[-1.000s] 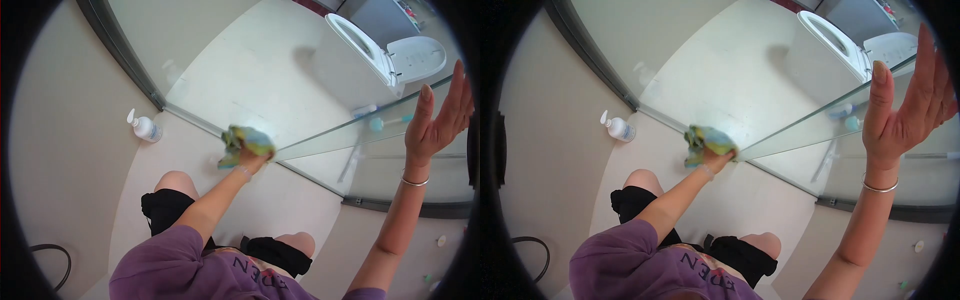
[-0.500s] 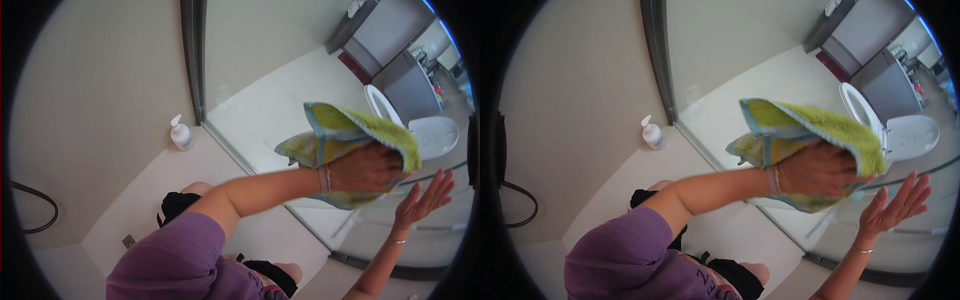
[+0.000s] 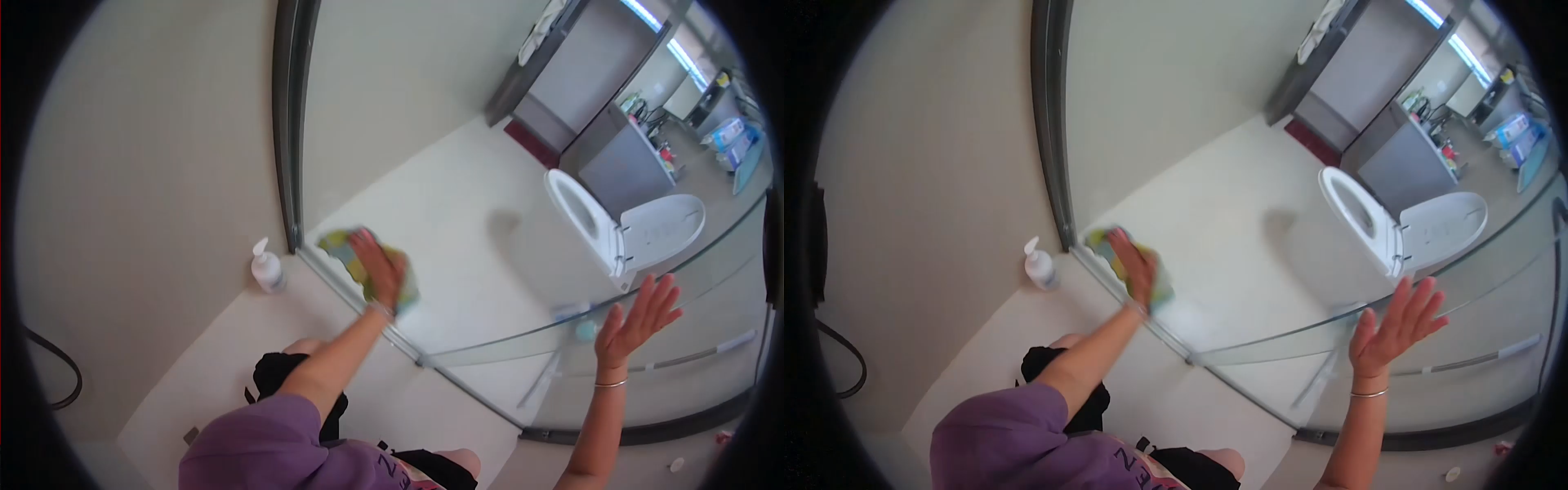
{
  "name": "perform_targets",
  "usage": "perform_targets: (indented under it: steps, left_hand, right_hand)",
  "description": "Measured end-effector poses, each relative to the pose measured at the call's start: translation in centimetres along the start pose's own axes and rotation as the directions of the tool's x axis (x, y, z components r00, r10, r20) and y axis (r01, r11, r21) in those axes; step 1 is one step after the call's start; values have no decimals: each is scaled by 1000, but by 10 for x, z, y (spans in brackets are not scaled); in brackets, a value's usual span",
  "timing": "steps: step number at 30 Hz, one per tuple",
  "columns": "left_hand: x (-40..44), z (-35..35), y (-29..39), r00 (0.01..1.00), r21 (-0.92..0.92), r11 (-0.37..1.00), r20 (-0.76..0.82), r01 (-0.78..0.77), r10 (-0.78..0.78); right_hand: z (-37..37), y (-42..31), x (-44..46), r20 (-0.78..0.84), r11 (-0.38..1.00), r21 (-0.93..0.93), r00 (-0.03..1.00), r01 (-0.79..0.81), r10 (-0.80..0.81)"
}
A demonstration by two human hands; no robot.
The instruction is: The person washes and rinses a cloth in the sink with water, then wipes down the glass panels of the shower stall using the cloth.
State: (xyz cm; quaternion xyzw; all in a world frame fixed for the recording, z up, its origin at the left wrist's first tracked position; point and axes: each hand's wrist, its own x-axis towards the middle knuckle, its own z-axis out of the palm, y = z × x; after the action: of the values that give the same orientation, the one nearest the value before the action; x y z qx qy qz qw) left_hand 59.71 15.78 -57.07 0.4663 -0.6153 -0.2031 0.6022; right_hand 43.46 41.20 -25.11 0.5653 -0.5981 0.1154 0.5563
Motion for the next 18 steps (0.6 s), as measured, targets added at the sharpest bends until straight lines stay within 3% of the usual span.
perform_targets:
  steps: [1, 3, 4, 5, 7, 9, 11, 12, 15, 17, 18]
  left_hand:
    - [-14, 1, 34, 976, 30, 977, -44, -213, 214]
    - [-34, -17, 132, 924, -207, 918, 108, -340, 366]
    - [-45, -23, 163, 811, -275, 892, 381, -359, 444]
    - [-25, -36, 205, 666, -321, 787, 419, -527, 617]
    - [10, -31, 256, 478, -599, 587, 354, -545, 804]
    - [73, -41, 292, 328, -532, 349, 136, -771, 935]
    - [143, -71, 314, 280, -436, 267, 36, -859, 959]
    - [177, -80, 321, 338, -469, 331, 71, -819, 938]
    - [274, -104, 321, 427, -266, 398, -61, -878, 902]
    - [327, -100, 280, 560, -204, 522, -282, -828, 779]
    - [349, -108, 253, 683, -148, 671, -261, -726, 682]
  right_hand:
    - [0, 0, -1, 0, 1000, 4, 1000, 8, -8]
    - [0, 1, -3, 6, 1000, -1, 1000, 6, -6]
    - [0, 1, -3, 11, 1000, -2, 1000, 4, -4]
    - [0, 0, -2, 4, 1000, 3, 1000, -6, 6]
    - [0, 4, -5, 17, 1000, -5, 1000, -12, 12]
    - [2, 4, -6, 12, 1000, -8, 1000, -22, 23]
    - [1, 3, -6, -5, 1000, -11, 1000, -18, 18]
    - [2, 2, -5, -13, 1000, -13, 1000, -14, 14]
    - [1, 0, -4, -3, 999, -23, 999, -36, 36]
    - [0, -2, -3, -3, 999, -22, 999, -39, 39]
    - [-1, -1, -2, -2, 999, -23, 999, -40, 40]
